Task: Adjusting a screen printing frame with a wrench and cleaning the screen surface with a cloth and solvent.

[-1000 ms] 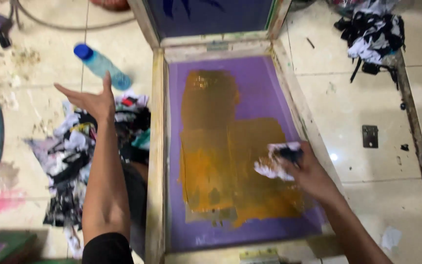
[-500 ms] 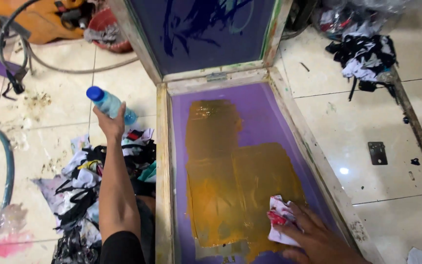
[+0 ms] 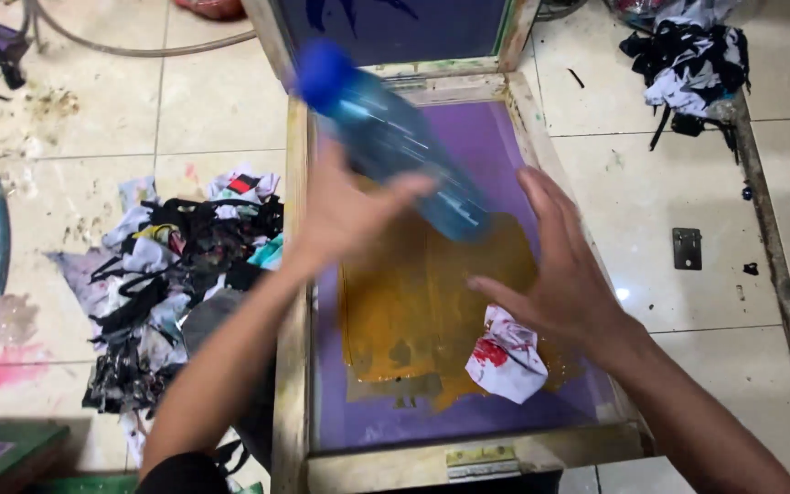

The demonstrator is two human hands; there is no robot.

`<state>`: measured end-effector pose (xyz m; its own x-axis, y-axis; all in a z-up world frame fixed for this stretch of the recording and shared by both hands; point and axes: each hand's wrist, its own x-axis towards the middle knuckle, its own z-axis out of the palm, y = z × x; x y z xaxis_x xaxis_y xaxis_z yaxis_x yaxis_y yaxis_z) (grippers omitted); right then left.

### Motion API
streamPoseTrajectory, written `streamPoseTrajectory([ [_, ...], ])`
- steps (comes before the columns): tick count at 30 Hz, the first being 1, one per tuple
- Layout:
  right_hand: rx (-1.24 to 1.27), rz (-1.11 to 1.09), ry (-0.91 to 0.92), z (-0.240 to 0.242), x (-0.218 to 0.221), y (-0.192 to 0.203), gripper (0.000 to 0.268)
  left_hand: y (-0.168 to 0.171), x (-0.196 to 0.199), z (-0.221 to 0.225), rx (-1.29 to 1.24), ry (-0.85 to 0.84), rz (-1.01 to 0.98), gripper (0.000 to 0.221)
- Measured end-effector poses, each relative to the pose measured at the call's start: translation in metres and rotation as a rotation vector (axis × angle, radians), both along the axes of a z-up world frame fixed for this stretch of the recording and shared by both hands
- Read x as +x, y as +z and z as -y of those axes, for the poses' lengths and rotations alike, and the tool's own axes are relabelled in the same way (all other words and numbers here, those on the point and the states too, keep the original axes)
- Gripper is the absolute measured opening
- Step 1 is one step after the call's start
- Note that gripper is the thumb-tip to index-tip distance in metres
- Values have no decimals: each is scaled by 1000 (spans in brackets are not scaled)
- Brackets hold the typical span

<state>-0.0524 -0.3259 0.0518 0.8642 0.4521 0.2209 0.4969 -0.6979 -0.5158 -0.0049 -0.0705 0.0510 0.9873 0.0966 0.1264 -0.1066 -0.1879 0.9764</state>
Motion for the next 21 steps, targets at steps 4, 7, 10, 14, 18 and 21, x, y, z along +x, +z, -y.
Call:
streamPoseTrajectory([
  [4,125,-257,-5,-5,16,12,108,17,-37,53,-1,-278,-145,85],
  [7,-169,-273,-18,9,32,34,95,11,-28,41,223,-438,-149,104],
  [10,-812,-136,-42,51,60,37,84,-20,-4,-5,405,-416,-201,114],
  [14,-1393,414,212,79,75,38,84,-121,55,-37,662,100,7,77],
  [18,-1659,578,462,53,70,44,78,-168,82,2,1036,46,-158,69],
  [21,-1753,828,587,23,51,61,77,-184,93,22,1173,-97,-179,74],
])
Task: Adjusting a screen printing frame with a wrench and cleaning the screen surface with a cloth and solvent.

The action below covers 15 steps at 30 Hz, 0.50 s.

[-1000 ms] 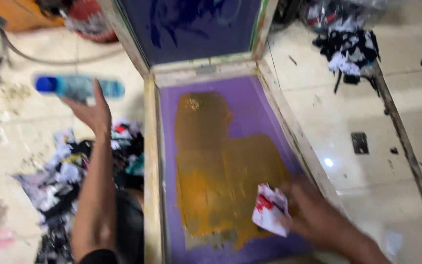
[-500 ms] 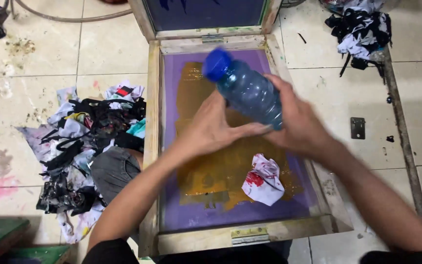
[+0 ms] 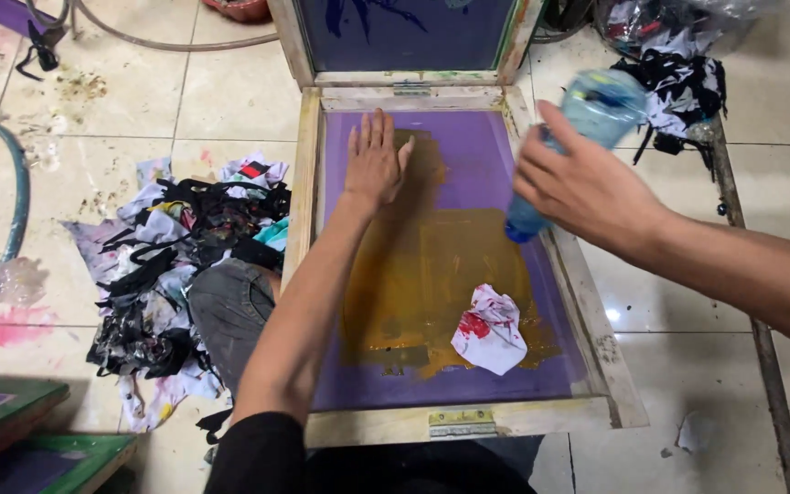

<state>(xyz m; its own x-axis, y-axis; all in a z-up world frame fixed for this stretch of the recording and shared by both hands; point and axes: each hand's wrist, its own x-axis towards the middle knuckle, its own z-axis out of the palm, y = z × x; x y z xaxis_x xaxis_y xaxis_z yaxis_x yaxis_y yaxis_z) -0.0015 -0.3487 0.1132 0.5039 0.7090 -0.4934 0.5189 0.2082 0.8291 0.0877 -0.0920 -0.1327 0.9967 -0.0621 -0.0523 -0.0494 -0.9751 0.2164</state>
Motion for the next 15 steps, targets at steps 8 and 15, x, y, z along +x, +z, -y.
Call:
streamPoseTrajectory([
  [8,411,-154,275,-46,3,-18,23,9,9,-30,-190,76,-1,68],
  [15,417,-199,288,-79,17,-14,38,50,-7,-86,-344,217,-87,73],
])
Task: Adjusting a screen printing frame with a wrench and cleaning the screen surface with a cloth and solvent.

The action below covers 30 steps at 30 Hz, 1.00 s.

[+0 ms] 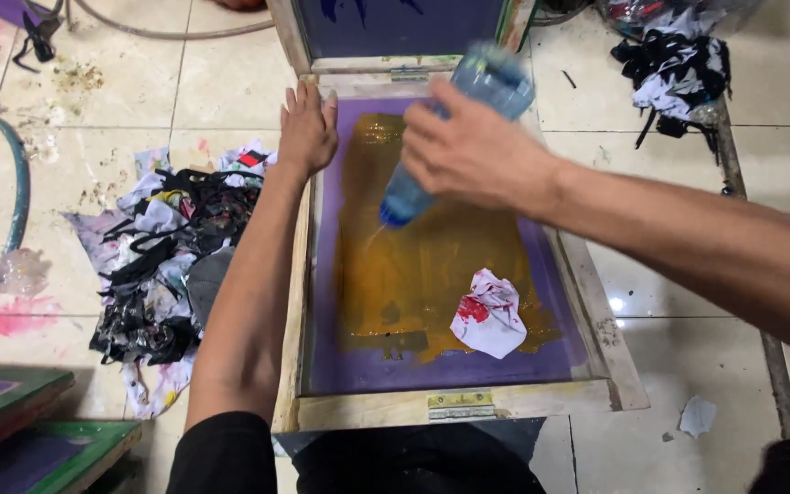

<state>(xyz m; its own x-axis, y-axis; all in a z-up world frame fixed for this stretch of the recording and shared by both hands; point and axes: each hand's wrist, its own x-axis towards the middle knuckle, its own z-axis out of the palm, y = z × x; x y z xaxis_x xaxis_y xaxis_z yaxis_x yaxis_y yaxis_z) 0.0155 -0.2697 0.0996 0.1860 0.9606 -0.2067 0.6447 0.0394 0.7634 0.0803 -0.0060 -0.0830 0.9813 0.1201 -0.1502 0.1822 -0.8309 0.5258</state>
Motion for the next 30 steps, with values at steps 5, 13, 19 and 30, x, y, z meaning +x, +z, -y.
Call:
streamPoseTrajectory([
  [5,34,-67,-60,10,-27,8,41,-41,11,-21,-67,25,89,77],
  [13,-260,-116,-194,44,-44,8,53,-61,17,-13,-69,3,61,78],
  [19,-326,-40,-280,62,-14,9,47,-54,13,-14,-75,-32,110,74],
  [30,-278,-15,-360,52,12,-17,43,-52,11,-8,1,-35,2,74],
])
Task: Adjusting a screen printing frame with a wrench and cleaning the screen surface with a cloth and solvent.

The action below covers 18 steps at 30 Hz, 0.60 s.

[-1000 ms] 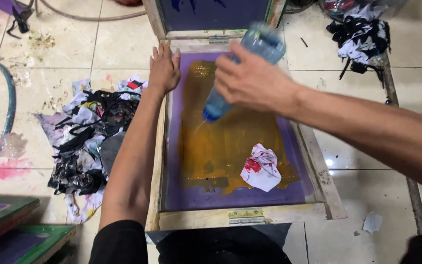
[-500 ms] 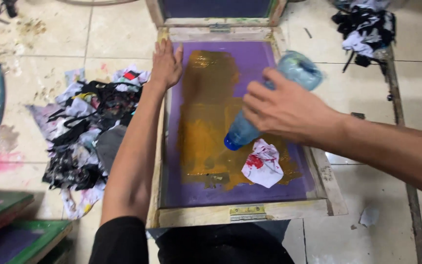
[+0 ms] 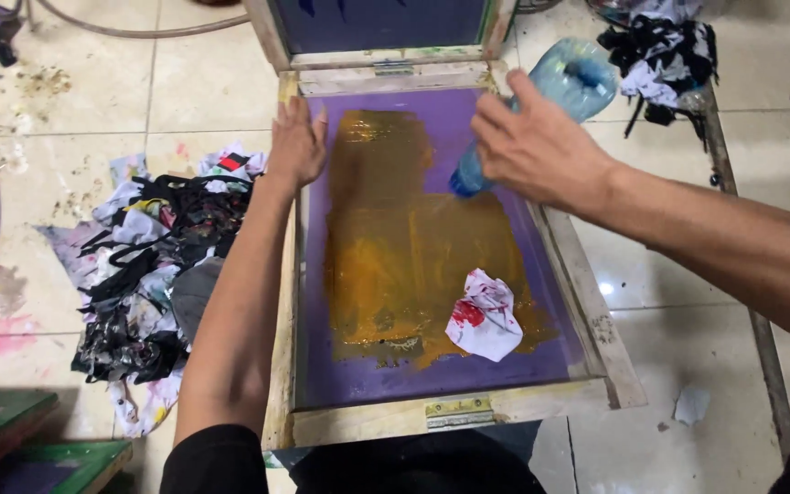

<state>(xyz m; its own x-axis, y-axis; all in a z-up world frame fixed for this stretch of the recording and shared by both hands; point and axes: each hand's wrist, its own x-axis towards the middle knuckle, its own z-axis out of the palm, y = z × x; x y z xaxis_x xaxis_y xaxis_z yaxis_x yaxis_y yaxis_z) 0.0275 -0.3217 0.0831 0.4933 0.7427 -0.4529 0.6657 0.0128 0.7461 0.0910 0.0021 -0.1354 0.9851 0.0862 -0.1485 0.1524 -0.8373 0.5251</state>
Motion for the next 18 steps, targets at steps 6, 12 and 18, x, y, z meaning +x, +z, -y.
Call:
streamPoseTrajectory([
  [6,482,-194,222,-19,-22,-32,14,-7,12,-18,122,-28,55,73],
  [12,488,-627,-752,-8,64,-60,90,-28,6,-26,244,22,3,67],
  [18,1359,-874,-861,-53,125,-14,104,-73,19,51,118,15,119,61],
])
